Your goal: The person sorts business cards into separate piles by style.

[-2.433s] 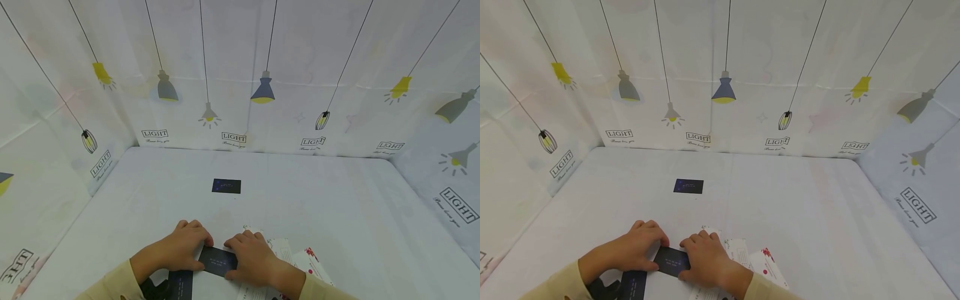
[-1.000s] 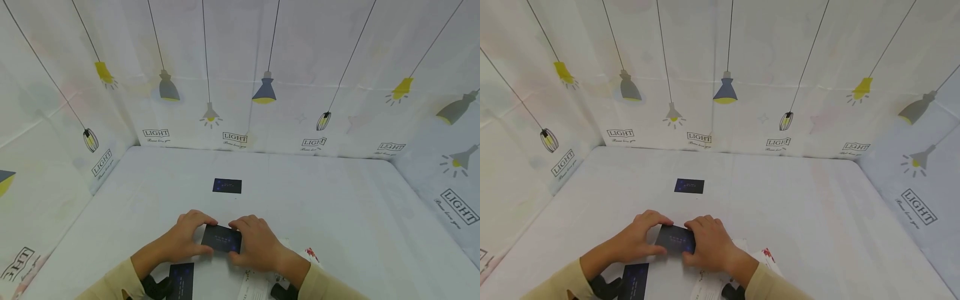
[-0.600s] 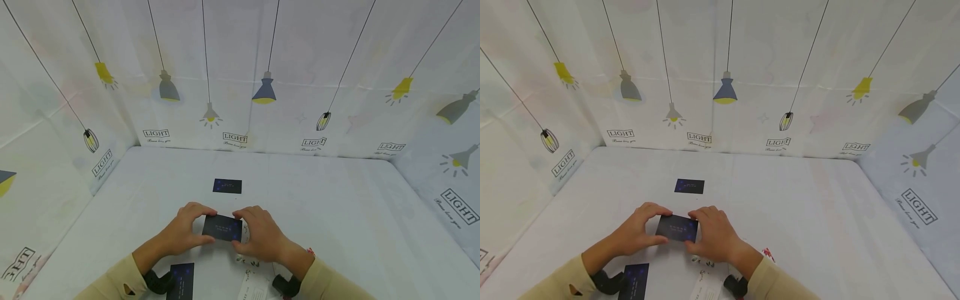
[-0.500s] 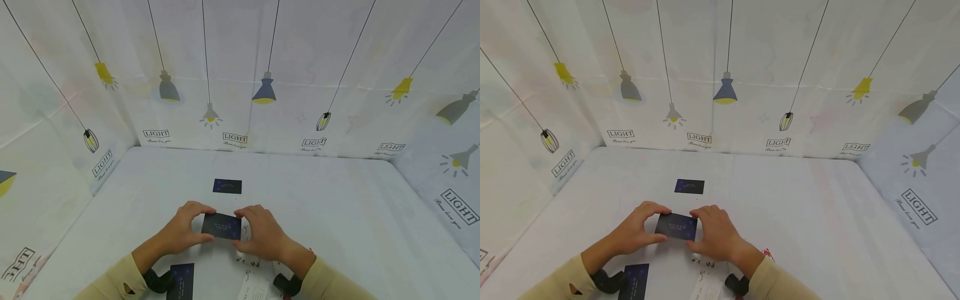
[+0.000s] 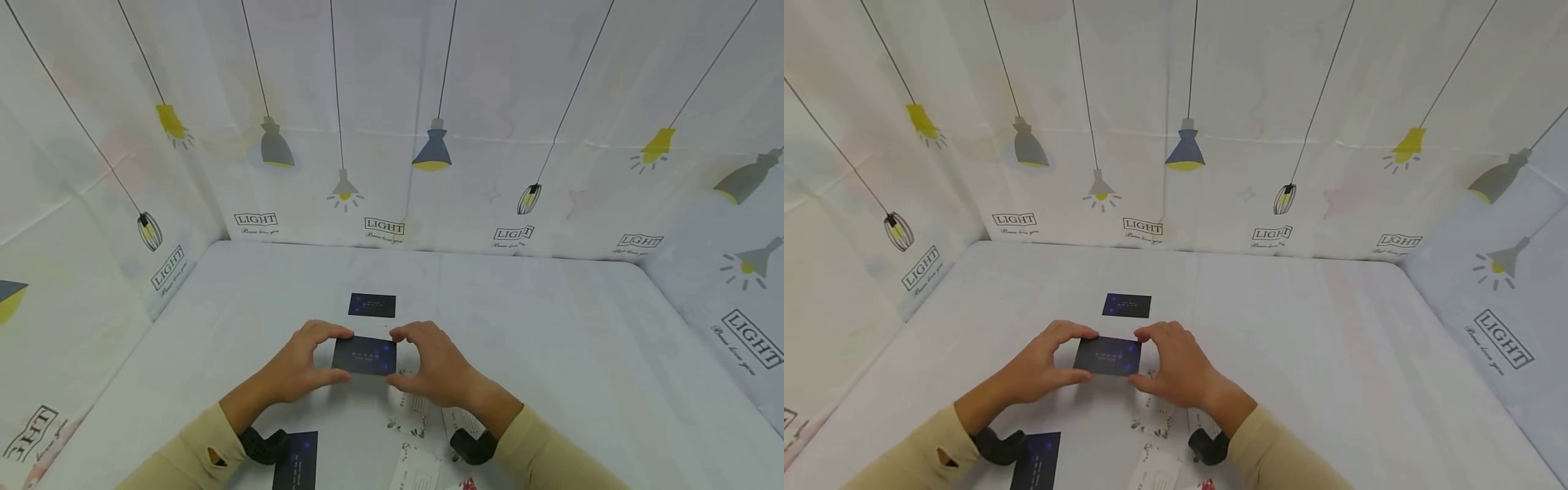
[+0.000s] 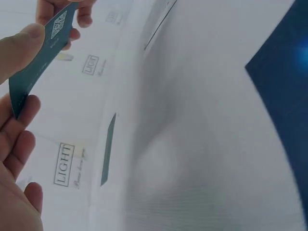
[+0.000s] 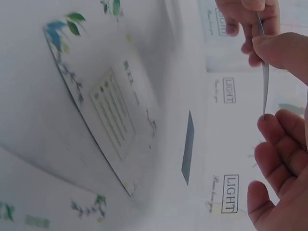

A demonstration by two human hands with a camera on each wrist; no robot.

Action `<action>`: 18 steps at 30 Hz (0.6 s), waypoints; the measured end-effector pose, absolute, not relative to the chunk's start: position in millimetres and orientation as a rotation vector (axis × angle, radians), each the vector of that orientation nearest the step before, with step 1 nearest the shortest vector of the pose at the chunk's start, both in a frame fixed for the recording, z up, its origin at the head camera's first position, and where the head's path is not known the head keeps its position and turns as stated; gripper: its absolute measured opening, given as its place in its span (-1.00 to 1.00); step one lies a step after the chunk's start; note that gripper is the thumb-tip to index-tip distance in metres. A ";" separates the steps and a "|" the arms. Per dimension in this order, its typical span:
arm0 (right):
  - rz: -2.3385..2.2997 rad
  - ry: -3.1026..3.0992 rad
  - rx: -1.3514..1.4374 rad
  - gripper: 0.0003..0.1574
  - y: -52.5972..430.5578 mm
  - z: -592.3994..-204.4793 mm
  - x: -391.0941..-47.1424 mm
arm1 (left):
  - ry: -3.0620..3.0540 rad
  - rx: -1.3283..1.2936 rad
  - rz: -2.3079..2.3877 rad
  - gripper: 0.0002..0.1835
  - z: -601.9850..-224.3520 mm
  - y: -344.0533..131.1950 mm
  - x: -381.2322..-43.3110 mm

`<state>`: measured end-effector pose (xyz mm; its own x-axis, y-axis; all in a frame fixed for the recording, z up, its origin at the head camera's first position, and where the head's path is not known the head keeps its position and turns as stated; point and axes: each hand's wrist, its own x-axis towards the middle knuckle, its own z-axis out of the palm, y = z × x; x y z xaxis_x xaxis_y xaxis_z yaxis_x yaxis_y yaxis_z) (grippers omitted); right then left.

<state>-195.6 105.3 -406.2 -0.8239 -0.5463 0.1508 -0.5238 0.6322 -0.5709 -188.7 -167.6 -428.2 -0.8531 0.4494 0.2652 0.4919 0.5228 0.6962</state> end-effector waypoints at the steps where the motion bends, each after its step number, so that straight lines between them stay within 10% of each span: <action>1: -0.968 2.792 -0.917 -0.19 106.3 -405.3 -197.2 | -2.703 -0.839 -1.257 -0.35 -428.2 -167.7 -190.0; 18: -0.992 2.795 -0.894 -0.26 109.1 -403.4 -238.3 | -2.819 -0.768 -1.110 -0.32 -422.1 -167.0 -231.3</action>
